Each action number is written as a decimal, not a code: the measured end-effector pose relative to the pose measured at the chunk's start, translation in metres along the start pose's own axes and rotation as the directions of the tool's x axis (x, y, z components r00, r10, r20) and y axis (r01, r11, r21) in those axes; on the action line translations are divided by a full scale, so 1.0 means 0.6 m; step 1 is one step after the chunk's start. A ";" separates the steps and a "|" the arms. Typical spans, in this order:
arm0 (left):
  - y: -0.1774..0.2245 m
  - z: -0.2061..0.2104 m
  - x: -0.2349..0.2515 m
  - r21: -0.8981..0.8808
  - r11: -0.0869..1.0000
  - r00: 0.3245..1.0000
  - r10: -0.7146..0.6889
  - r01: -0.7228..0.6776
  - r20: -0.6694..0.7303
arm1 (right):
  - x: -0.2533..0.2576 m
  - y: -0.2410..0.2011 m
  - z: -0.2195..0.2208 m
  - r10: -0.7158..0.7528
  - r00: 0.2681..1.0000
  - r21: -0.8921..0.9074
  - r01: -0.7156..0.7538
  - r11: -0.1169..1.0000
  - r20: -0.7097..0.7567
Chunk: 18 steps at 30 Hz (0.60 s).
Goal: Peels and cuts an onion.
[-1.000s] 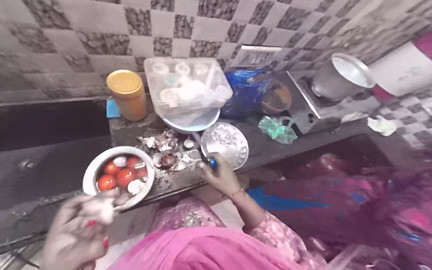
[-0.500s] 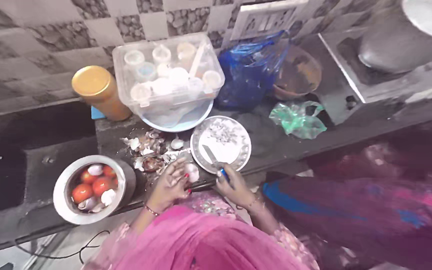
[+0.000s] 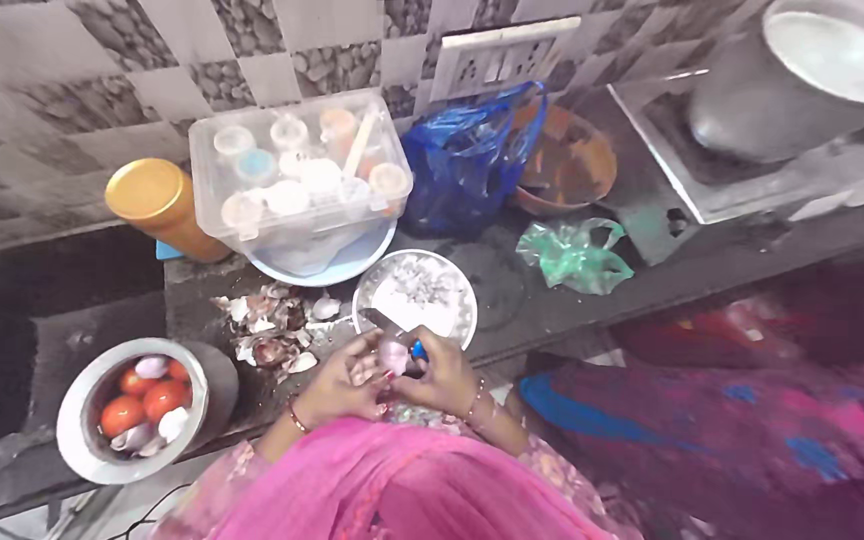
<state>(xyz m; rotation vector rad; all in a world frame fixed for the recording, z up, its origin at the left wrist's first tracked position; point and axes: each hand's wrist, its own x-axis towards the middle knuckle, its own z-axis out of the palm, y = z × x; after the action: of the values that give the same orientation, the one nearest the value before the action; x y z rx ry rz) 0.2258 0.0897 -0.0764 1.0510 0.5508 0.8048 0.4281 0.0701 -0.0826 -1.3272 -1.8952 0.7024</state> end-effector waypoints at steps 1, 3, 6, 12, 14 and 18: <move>0.001 0.000 0.000 0.038 0.999 1.000 0.012 -0.012 0.002 | 0.002 0.000 0.000 -0.002 1.000 -0.018 0.002 1.000 0.003; 0.007 0.003 -0.001 0.129 0.991 0.999 0.034 -0.034 -0.005 | 0.005 0.001 0.003 -0.006 1.000 -0.041 0.007 0.999 0.013; 0.011 0.001 -0.002 0.183 0.981 0.998 0.062 -0.061 0.004 | 0.010 0.003 0.009 -0.039 0.999 -0.050 0.040 0.998 0.019; 0.017 -0.001 -0.004 0.321 0.947 0.999 0.017 -0.005 -0.034 | 0.014 -0.002 0.016 -0.027 0.999 -0.102 0.030 0.994 0.032; 0.029 0.003 -0.004 0.374 0.924 0.996 -0.057 0.078 -0.065 | 0.013 -0.008 0.017 0.008 0.998 -0.108 -0.001 0.994 0.067; 0.032 -0.001 0.001 0.492 0.861 0.991 -0.084 0.127 -0.108 | 0.013 -0.004 0.031 -0.012 1.000 -0.209 0.011 0.978 -0.003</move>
<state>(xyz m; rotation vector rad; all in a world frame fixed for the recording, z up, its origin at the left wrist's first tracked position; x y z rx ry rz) 0.2197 0.0955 -0.0591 1.4515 0.9134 0.6210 0.4098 0.0760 -0.0901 -1.4429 -2.0157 0.5041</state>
